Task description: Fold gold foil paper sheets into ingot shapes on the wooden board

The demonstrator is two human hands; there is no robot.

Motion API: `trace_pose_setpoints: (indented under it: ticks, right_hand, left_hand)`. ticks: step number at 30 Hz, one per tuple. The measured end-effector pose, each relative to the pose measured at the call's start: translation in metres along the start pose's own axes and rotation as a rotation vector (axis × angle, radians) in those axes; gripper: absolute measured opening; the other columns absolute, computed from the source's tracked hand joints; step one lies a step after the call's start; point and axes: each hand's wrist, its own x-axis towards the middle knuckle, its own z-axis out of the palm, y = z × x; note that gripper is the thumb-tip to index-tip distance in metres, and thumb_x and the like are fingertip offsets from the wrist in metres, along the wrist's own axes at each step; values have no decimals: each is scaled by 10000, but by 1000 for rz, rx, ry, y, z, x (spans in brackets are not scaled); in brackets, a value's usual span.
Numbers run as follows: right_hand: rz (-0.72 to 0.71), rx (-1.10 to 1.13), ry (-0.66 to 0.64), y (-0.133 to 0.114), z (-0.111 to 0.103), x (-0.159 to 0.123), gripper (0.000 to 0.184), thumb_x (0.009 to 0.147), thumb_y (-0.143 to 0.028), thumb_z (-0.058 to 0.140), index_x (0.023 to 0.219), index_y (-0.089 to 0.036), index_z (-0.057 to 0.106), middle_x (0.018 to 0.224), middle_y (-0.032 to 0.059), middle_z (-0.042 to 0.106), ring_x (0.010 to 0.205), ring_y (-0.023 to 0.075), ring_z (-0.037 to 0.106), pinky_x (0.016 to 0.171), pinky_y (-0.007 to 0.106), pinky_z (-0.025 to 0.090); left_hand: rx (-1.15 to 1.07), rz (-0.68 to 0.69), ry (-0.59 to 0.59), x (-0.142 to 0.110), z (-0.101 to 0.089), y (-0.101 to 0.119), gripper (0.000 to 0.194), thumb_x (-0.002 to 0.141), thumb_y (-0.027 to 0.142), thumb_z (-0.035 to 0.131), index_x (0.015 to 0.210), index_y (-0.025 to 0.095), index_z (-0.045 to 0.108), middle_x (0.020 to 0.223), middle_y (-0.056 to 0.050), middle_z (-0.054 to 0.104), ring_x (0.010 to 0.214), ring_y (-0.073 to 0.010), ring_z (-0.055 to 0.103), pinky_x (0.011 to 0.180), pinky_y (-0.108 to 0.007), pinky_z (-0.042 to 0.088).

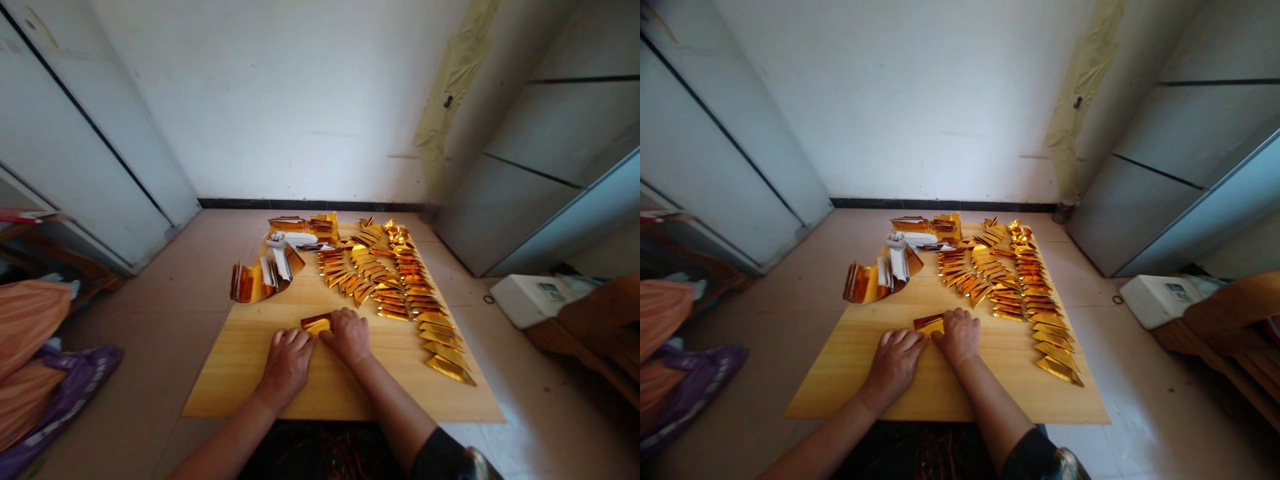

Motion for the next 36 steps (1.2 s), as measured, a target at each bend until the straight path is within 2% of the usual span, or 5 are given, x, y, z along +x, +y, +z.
trace_pose_setpoints:
  ticks: [10, 19, 23, 28, 36]
  right_hand:
    - [-6, 122, -13, 21, -1, 3, 37, 750, -194, 604, 785, -200, 615, 848, 22, 609, 810, 149, 548, 666, 231, 321]
    - [-45, 146, 6, 38, 4, 5, 153, 839, -132, 497, 763, -187, 618, 813, 35, 617, 811, 137, 560, 687, 202, 355]
    - [-45, 154, 53, 40, 6, 3, 179, 862, -124, 452, 918, -192, 608, 889, 42, 622, 834, 144, 577, 719, 208, 382]
    - [-107, 124, 79, 37, 5, 1, 488, 821, -67, 435, 1280, -231, 449, 1127, 61, 563, 866, 141, 593, 753, 228, 419]
    - [-93, 54, 0, 29, -6, 2, 330, 811, -117, 484, 1104, -244, 570, 1073, 49, 560, 882, 157, 586, 724, 238, 425]
  left_hand:
    - [-4, -114, -47, -3, -6, 10, 296, 832, 128, 503, 1095, 225, 599, 1019, -41, 668, 977, -223, 545, 870, -438, 335]
    - [-5, -140, -4, -9, -10, 11, 337, 793, 109, 502, 1084, 233, 619, 1123, -40, 664, 1028, -235, 546, 896, -454, 320]
    - [-37, -148, -13, -7, -13, 11, 302, 800, 126, 513, 1064, 230, 618, 1131, -35, 661, 1054, -242, 531, 913, -464, 300]
    - [-47, -150, -60, 11, -18, 11, 155, 849, 178, 497, 800, 215, 640, 907, -32, 676, 938, -214, 547, 886, -441, 307]
    - [50, -139, -4, 21, -13, 21, 178, 844, 206, 523, 958, 228, 657, 789, -44, 624, 883, -233, 540, 894, -474, 307]
